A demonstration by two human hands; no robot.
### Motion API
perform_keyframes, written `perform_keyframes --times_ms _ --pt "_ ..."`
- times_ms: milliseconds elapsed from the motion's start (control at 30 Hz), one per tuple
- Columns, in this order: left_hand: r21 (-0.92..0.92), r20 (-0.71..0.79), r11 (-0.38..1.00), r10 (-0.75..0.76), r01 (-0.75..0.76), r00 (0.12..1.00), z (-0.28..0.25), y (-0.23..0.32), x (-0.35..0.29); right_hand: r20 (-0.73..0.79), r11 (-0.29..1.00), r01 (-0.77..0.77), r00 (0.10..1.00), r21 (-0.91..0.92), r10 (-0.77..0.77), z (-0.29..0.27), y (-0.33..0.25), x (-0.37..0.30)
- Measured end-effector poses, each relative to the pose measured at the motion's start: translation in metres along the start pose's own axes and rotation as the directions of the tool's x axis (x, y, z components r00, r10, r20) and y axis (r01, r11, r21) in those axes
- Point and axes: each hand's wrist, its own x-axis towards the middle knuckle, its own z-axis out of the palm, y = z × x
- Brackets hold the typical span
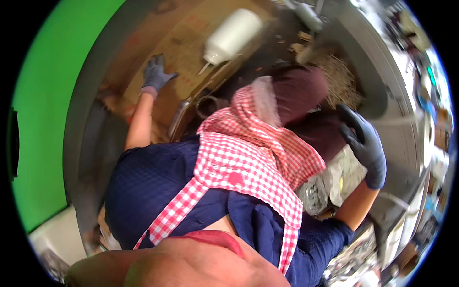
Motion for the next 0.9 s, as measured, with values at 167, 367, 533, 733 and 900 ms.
perform_keyframes --times_ms 167,367,533,733,900 --pt "-0.514 0.127 0.848 -0.072 0.128 0.989 0.057 0.003 -0.012 -0.051 0.996 -0.003 0.999 0.094 0.008 0.007 -0.002 0.026" --pt "-0.871 -0.067 0.478 0.112 -0.113 0.991 0.099 0.122 0.040 -0.186 0.991 -0.008 0.982 0.137 0.033 0.023 -0.007 0.020" --pt "-0.955 0.295 0.051 0.162 0.291 0.942 0.071 0.112 0.077 -0.288 0.995 0.100 0.954 0.029 -0.087 0.024 -0.012 -0.009" --pt "-0.988 -0.155 -0.103 0.624 -0.116 0.766 -0.098 0.101 0.079 -0.726 0.967 0.119 0.642 -0.225 -0.248 0.026 -0.004 0.034" --pt "-0.989 -0.142 -0.120 0.923 -0.083 0.358 -0.231 0.218 0.023 -0.949 0.952 0.272 0.236 -0.142 -0.209 0.032 -0.015 0.003"
